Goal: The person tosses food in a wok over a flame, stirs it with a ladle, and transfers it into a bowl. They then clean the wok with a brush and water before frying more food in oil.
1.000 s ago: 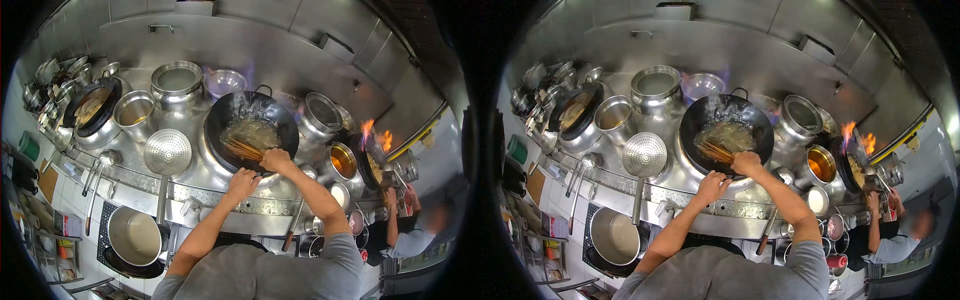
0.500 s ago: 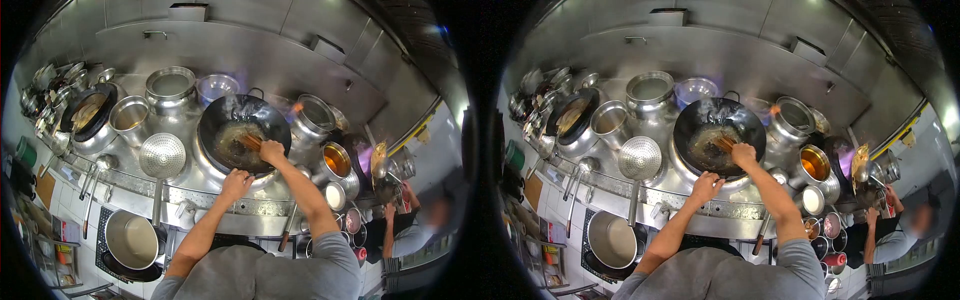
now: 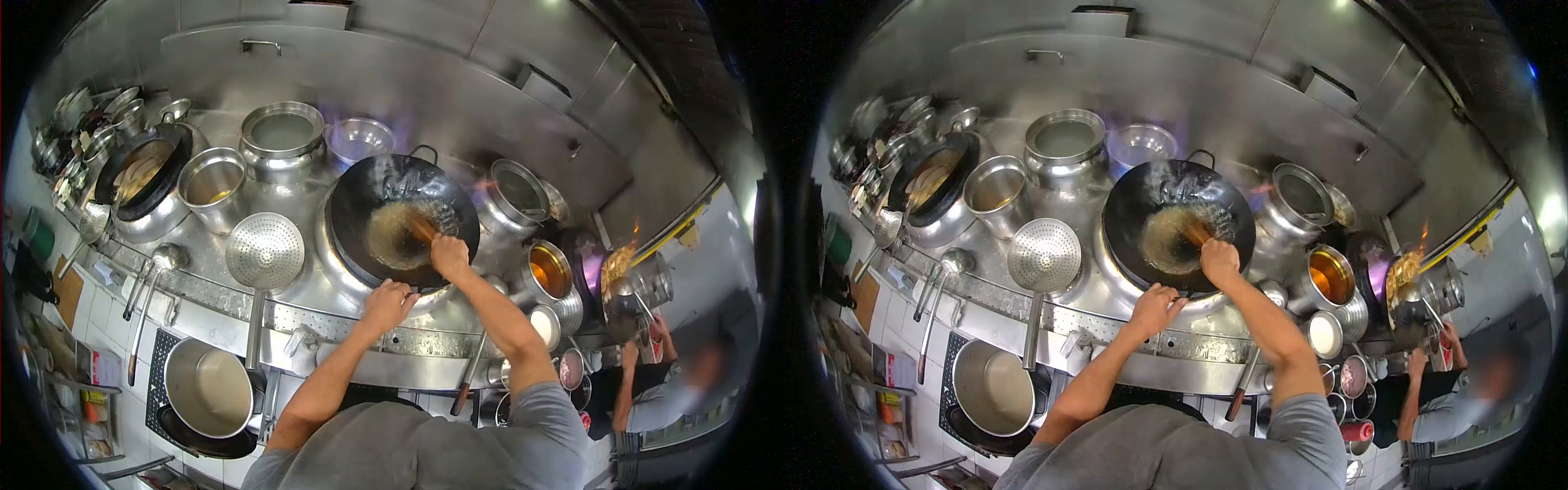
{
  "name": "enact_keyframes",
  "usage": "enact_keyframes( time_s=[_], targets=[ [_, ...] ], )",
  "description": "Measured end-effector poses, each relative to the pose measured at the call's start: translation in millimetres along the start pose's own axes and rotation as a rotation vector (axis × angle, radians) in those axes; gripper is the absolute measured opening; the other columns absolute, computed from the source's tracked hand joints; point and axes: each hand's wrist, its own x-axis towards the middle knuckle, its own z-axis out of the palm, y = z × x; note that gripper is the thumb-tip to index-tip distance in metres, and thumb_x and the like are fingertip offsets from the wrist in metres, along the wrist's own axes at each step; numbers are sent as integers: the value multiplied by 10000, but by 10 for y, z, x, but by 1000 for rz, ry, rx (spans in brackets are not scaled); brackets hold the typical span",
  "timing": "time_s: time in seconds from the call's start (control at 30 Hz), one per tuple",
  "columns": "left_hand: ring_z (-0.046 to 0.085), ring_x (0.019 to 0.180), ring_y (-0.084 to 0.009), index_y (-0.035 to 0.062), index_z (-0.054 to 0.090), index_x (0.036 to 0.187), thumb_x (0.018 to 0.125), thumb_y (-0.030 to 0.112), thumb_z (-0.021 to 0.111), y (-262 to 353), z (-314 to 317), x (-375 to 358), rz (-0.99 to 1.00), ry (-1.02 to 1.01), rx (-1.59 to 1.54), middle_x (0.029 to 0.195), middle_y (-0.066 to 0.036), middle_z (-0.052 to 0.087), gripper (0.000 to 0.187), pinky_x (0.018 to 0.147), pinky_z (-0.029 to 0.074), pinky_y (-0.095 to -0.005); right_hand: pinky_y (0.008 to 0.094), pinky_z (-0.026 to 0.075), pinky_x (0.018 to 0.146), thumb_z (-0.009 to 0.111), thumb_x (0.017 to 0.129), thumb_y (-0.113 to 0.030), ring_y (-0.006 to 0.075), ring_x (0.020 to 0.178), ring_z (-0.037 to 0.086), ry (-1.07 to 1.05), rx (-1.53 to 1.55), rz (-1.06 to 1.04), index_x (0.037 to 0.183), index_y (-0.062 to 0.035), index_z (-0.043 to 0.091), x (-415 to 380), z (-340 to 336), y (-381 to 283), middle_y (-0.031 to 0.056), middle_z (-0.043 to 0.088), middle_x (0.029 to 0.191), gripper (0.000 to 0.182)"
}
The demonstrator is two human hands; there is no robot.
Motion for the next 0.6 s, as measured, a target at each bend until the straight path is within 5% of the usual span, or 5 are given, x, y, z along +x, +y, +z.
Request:
enact_keyframes(
  time_s=[0.17,0.27,0.37,0.5,0.6],
  targets=[
    [549,865,-333,6,628,851,882,251,573,16,-15,-17,11,-11,7,865,-157,616,253,825,430,-416,444,530,773,572,833,-244,308,942,659,-367,60,-53,1111,-45,597,-303,-438,295,155,667,1015,343],
    [541,923,-335,2,621,891,900,231,539,45,-60,-4,-34,-89,9,923,-157,613,244,850,431,-411,422,542,735,573,828,-250,308,898,668,-318,44,101,1147,-42,571,-64,-29,495,144,678,954,381],
    [529,993,-345,-3,607,993,914,191,509,24,-95,-53,-7,-72,-160,1007,-170,597,231,888,423,-401,369,552,665,597,809,-255,293,829,674,7,-35,133,1137,-22,558,91,259,277,121,682,853,404],
    [515,1093,-344,11,564,1156,916,144,516,103,-693,-430,-20,95,-414,1145,-194,568,279,949,400,-391,409,545,671,623,808,-296,323,806,667,-124,89,18,1111,-42,547,-46,-78,217,148,673,851,402],
    [504,1110,-360,-11,549,1154,843,102,605,-240,-1054,-1015,-217,185,-138,1177,-203,549,336,970,382,-414,432,539,700,632,813,-337,345,817,664,-129,161,126,1108,-54,533,125,54,245,168,669,865,421]
  ],
)
